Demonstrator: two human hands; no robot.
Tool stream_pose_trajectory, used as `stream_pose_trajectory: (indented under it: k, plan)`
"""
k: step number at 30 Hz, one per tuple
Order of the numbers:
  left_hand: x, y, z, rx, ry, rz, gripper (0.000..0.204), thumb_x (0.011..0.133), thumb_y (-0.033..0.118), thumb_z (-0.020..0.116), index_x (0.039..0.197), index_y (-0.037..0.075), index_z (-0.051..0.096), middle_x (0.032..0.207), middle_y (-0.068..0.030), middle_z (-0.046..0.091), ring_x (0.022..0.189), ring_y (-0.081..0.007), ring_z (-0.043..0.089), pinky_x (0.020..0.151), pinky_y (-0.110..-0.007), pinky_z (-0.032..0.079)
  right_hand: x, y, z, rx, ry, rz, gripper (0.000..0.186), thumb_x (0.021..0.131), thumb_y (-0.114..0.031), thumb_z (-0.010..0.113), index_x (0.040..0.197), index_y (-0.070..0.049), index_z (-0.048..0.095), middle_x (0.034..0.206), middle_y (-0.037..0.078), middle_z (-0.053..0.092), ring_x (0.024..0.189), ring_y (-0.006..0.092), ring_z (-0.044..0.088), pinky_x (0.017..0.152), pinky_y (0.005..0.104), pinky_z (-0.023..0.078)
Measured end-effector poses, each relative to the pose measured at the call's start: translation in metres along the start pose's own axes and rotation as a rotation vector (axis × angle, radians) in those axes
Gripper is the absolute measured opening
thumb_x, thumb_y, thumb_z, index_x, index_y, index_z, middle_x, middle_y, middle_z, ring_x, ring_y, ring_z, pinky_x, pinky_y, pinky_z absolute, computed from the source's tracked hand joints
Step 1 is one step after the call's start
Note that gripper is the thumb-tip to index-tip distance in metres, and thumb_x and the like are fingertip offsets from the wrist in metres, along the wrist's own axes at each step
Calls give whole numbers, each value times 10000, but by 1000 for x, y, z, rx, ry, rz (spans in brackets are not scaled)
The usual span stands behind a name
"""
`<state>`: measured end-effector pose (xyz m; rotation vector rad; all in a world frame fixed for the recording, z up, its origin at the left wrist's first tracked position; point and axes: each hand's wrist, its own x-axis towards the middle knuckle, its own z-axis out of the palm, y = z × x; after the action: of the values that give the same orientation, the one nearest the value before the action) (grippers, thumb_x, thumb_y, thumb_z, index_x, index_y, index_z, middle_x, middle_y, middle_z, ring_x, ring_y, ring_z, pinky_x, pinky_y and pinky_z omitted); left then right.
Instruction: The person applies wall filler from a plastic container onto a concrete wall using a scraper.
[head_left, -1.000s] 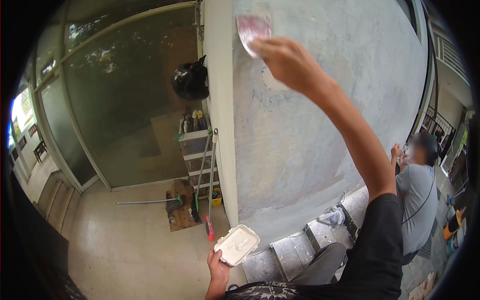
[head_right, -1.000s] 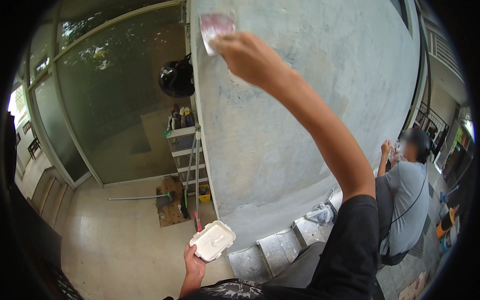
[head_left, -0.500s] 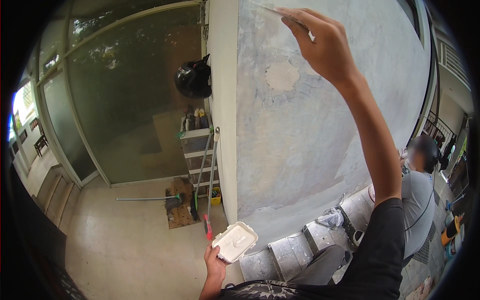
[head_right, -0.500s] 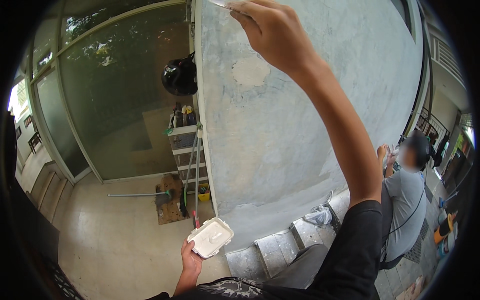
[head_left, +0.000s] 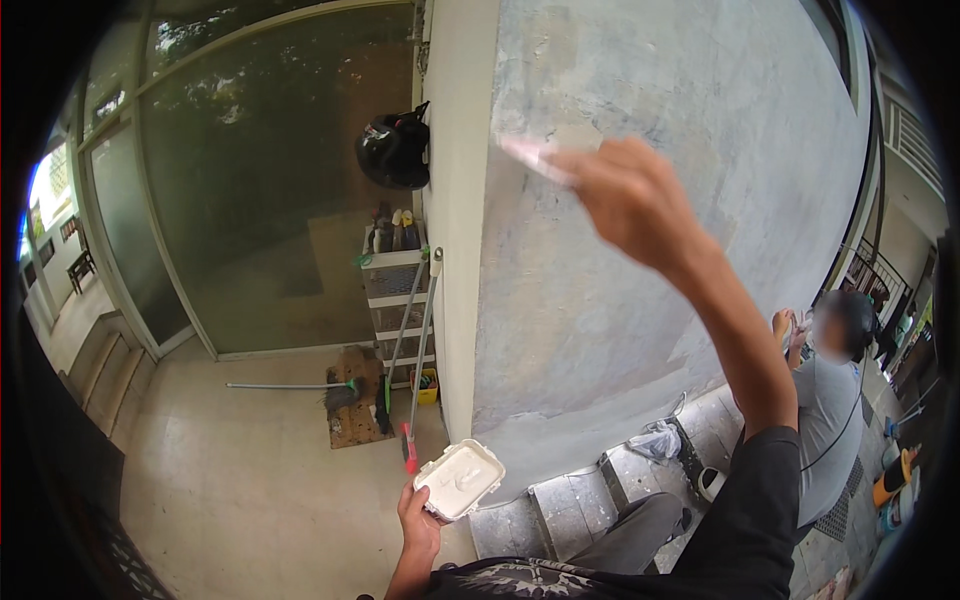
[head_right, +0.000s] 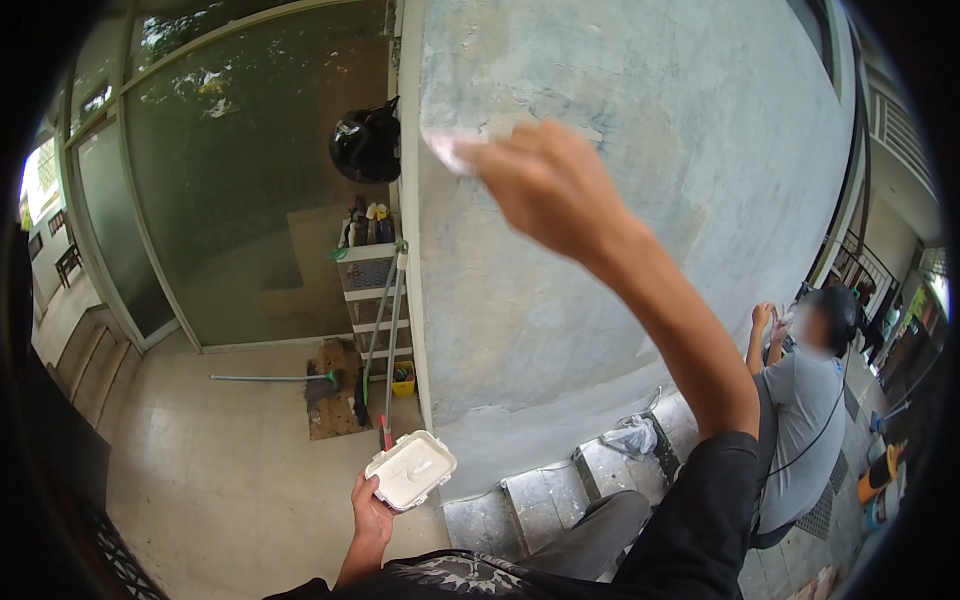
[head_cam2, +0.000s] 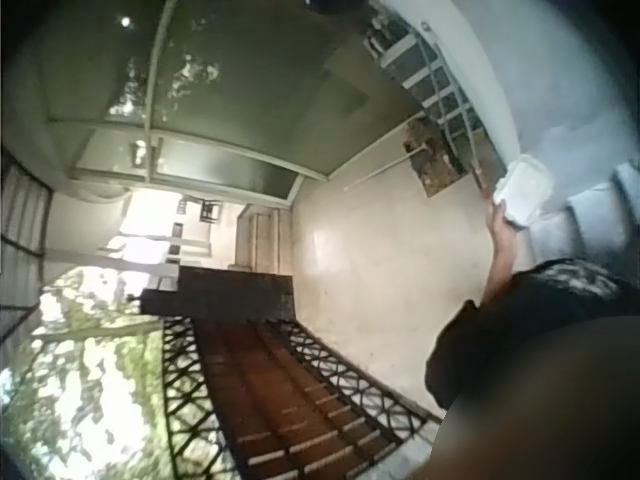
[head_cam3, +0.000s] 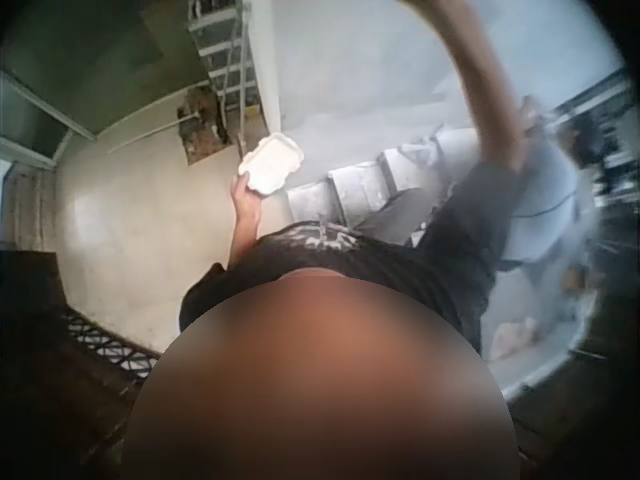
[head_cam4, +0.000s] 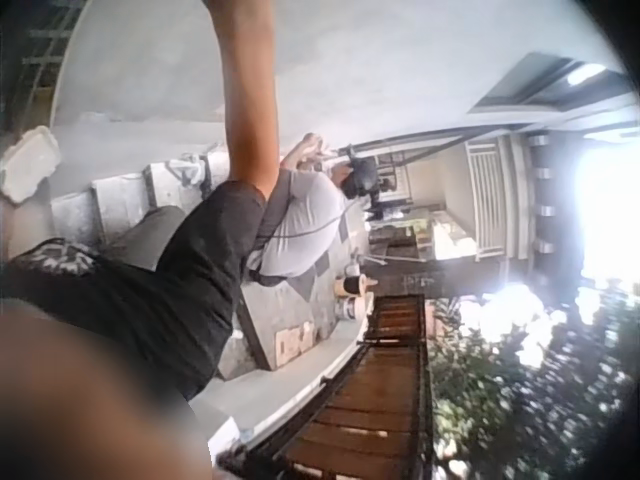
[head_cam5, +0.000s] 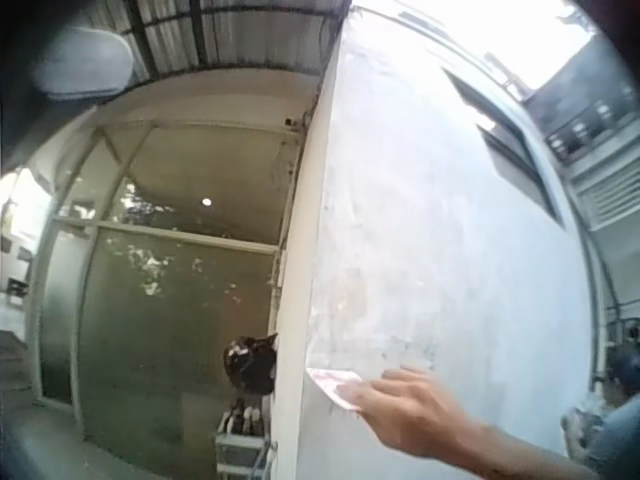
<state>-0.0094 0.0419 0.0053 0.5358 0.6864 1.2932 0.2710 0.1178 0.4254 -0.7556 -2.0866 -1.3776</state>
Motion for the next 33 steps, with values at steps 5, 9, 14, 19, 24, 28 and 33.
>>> stream_pose_trajectory:
  k: [5, 9, 14, 19, 24, 28, 33]
  plan:
    - [5, -3, 3, 9, -29, -22, 480, 896, 200, 545, 1344, 50, 460, 1277, -141, 565, 1158, -297, 590, 855, -485, 571, 50, 57, -12, -187, 289, 23, 305, 848, 18, 639, 1134, -74, 692, 1013, 106, 731, 831, 236, 700, 705, 327, 574]
    - [5, -6, 2, 1, -23, -38, 476, 895, 202, 547, 1338, 52, 460, 1276, -141, 566, 1158, -297, 589, 847, -484, 573, 44, 55, 43, -155, 123, 57, 266, 858, 35, 604, 1104, -36, 676, 978, 152, 720, 789, 223, 688, 675, 329, 572]
    - [3, -5, 4, -19, -20, -61, 459, 897, 206, 548, 1321, 52, 466, 1264, -138, 572, 1141, -294, 597, 816, -483, 582, -14, -15, 57, -154, 28, -79, 173, 837, -31, 638, 1011, -26, 640, 967, 110, 701, 778, 172, 676, 659, 316, 527]
    - [6, 1, 4, 29, -14, -76, 450, 902, 210, 544, 1315, 48, 468, 1243, -141, 582, 1117, -291, 611, 798, -475, 588, -2, -15, 20, -92, 19, 48, 213, 823, -27, 645, 1034, -44, 669, 1064, 103, 702, 772, 152, 656, 651, 323, 508]
    - [8, -1, 7, 50, -35, -65, 444, 905, 213, 545, 1309, 45, 471, 1231, -144, 586, 1096, -287, 622, 787, -464, 591, 5, 9, 63, -244, 173, 3, 377, 787, 50, 619, 1154, -27, 656, 1118, 140, 695, 695, 168, 640, 665, 317, 511]
    - [2, -1, 11, -9, -5, -45, 442, 901, 207, 550, 1305, 44, 475, 1231, -142, 586, 1093, -282, 622, 786, -455, 592, -25, -28, 85, -58, 42, 72, 452, 738, 66, 622, 1181, -18, 644, 1202, 166, 663, 626, 186, 601, 634, 312, 472]
    - [-4, -1, 8, -32, 15, -60, 444, 898, 199, 554, 1307, 46, 475, 1234, -142, 585, 1098, -287, 620, 796, -459, 590, -65, -70, 48, -63, -162, -32, 405, 745, -22, 619, 1150, -4, 622, 1172, 154, 661, 648, 177, 559, 632, 305, 439]
